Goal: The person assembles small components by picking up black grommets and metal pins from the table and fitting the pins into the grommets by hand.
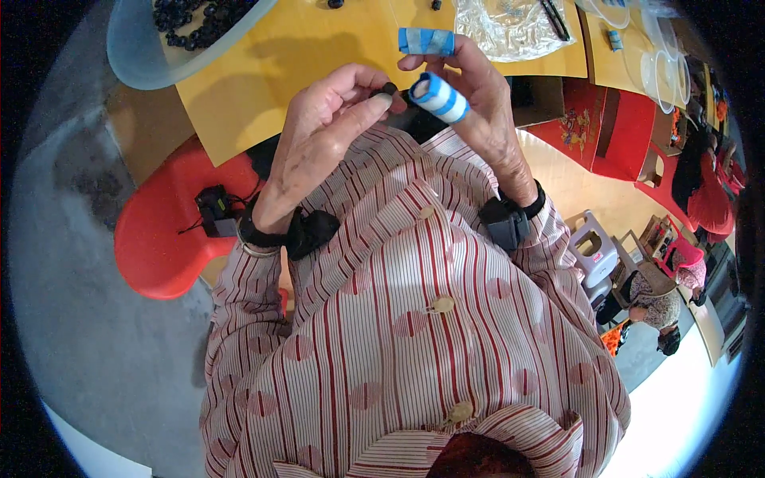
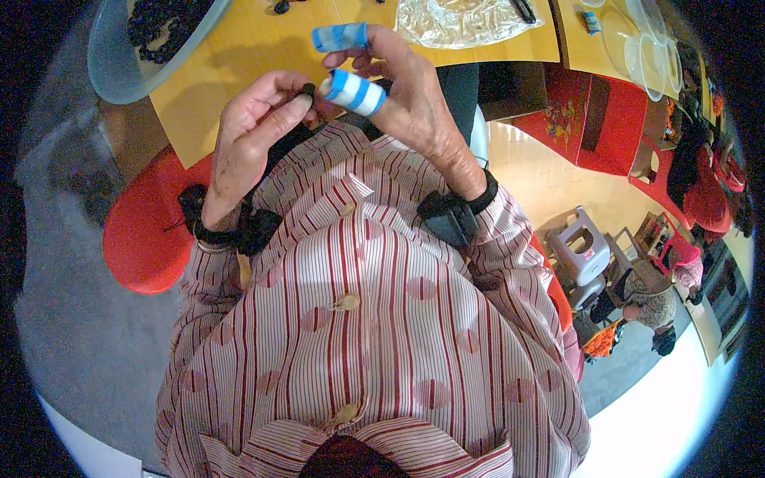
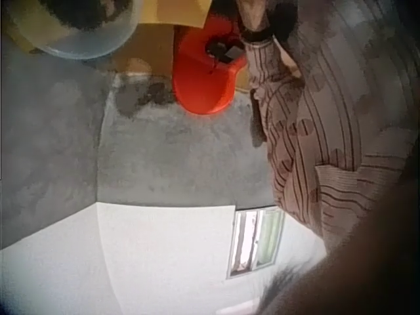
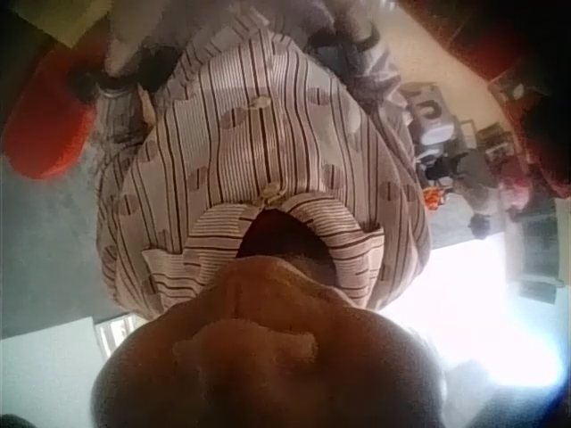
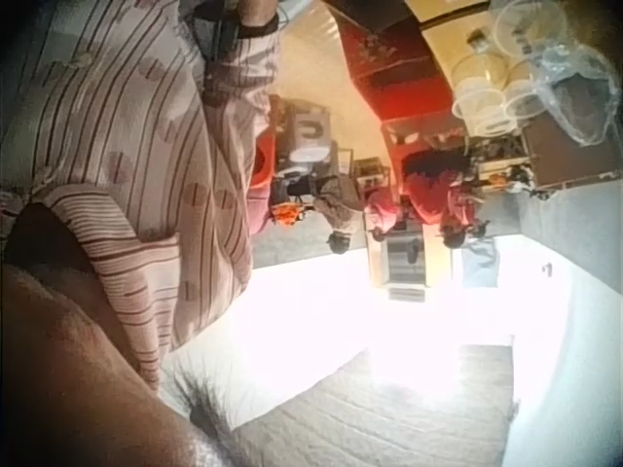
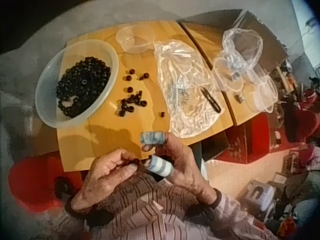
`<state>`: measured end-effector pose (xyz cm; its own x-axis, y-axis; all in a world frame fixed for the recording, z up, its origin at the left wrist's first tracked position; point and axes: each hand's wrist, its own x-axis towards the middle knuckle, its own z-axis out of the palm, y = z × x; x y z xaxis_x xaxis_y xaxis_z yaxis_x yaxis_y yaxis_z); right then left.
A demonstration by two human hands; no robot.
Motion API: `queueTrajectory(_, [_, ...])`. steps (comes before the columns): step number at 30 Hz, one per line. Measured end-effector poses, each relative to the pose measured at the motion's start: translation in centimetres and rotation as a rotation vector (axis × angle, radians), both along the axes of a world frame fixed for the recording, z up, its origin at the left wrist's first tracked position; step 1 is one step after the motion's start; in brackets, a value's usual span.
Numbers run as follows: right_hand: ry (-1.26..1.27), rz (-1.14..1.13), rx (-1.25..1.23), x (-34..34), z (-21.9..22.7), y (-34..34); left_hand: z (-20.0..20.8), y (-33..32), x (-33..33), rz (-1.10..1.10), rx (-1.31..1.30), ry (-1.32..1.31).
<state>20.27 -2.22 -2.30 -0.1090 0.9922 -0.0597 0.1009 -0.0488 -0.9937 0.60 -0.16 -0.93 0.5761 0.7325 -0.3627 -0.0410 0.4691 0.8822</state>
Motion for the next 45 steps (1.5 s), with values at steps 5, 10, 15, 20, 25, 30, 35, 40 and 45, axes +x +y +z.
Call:
queueTrajectory(5, [0.225,0.109,-0.292,1.3,-0.2,-0.4,0.9,0.1,0.7,0.037,0.439,0.205])
queueTrajectory(10, [0.338,0.216,-0.501,0.5,-0.2,-1.3,1.2,0.3,1.3,0.096,0.878,0.305])
queueTrajectory(15, [0.465,0.2,-0.419,-0.3,0.4,-1.0,1.3,0.1,1.6,0.047,0.985,0.344])
queueTrajectory(20, [0.4,0.227,-0.405,0.1,0.0,-0.9,1.2,0.2,1.7,0.051,0.965,0.336])
queueTrajectory(25, [0.409,0.235,-0.439,0.0,0.3,-0.8,0.8,0.0,1.7,0.063,0.978,0.348])
queueTrajectory(30, [0.489,0.239,-0.501,0.0,0.5,-1.0,0.7,0.0,1.6,0.058,0.981,0.342])
queueTrajectory(35, [0.613,0.252,-0.623,0.4,0.0,-1.1,0.5,-0.1,1.4,0.06,1.008,0.337])
queueTrajectory(40, [0.586,0.301,-0.584,0.4,0.5,-0.7,0.5,0.0,1.4,0.071,1.077,0.317])
queueTrajectory(45, [0.556,0.212,-0.469,-0.9,1.7,-0.9,0.4,0.1,1.2,0.086,1.13,0.331])
